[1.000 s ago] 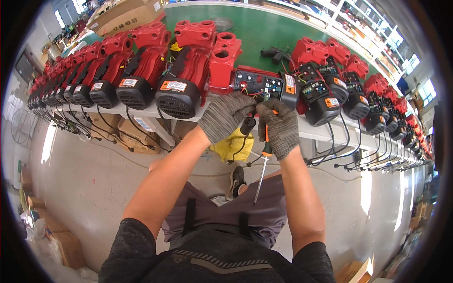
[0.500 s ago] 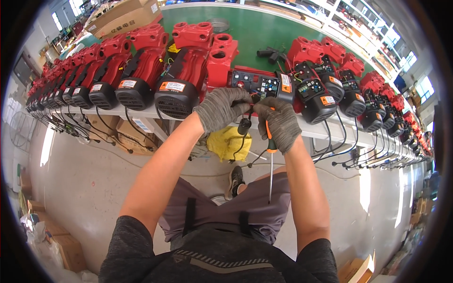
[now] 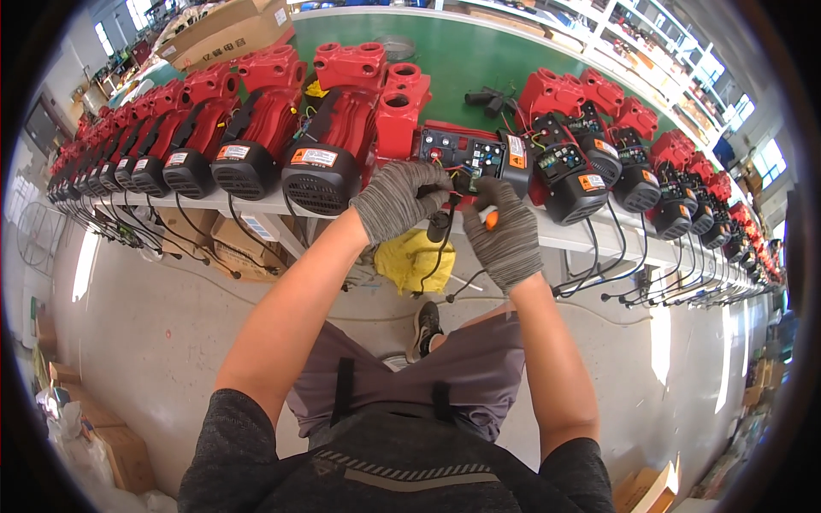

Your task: The person connects wires to a terminal block inside a control panel on a red pump using a screwdriver.

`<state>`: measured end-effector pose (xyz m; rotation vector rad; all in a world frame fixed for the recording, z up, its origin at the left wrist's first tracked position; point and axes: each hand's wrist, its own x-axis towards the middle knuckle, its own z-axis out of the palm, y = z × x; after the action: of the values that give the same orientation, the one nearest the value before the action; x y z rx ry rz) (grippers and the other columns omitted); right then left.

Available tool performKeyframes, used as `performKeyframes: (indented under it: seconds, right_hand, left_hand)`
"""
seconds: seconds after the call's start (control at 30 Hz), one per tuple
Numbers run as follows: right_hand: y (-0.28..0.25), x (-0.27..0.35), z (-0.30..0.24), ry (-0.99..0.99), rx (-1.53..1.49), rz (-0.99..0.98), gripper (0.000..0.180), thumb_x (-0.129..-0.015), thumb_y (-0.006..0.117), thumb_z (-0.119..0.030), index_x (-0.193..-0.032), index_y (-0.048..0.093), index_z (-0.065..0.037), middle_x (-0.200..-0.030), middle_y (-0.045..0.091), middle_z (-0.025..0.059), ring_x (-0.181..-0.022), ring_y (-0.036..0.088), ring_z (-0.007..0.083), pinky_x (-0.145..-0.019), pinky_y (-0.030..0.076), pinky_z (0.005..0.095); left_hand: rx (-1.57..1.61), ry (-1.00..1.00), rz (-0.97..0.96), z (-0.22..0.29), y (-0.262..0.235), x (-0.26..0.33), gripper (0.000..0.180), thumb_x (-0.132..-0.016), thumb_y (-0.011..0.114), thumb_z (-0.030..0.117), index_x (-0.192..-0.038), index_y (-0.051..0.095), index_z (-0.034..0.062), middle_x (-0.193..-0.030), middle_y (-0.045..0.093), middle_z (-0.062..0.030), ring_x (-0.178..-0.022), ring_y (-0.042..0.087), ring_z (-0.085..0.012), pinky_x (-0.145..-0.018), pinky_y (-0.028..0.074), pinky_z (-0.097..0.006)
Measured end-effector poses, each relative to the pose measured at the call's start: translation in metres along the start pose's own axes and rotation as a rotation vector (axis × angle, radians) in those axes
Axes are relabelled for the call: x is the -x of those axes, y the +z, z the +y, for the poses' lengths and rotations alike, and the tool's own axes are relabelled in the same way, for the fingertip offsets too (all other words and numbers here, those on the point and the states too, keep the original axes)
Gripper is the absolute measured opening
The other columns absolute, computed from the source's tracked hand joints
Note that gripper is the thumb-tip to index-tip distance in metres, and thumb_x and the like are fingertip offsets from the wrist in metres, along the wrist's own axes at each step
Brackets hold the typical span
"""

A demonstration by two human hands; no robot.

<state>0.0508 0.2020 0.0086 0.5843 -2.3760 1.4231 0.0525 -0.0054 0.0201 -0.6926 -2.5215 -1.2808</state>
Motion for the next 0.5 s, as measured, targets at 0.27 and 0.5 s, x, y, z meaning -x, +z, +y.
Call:
performKeyframes:
  seconds: [0.27,0.5]
  right_hand:
    - [0.003,-0.011,0.010,-0.565,0.715,-0.160,0.019,-0.090,0.063,-0.013,-0.108,0.068,-0.009,-0.098,0.071,0.0146,-0.080,0.069,0.0335,-0.067,0.056,0.0443]
    - [-0.006,-0.007,-0.016,0.540,-0.439,-0.322,0.029,-0.098,0.063,-0.034,-0.090,0.064,-0.006,-0.055,0.052,0.0021,-0.041,0.055,0.0164,-0.035,0.042,0.0320]
  left_hand:
    - [-0.093,0.133,0.075,-0.020,0.000,0.005,0.024,-0.087,0.068,0.016,-0.107,0.068,0.0030,-0.098,0.069,-0.0169,-0.090,0.069,-0.0322,-0.080,0.055,-0.042]
    - [-0.012,0.152,0.029,-0.010,0.013,-0.001,0.018,-0.080,0.073,0.011,-0.096,0.070,0.0048,-0.088,0.067,-0.0175,-0.086,0.067,-0.0367,-0.077,0.053,-0.042]
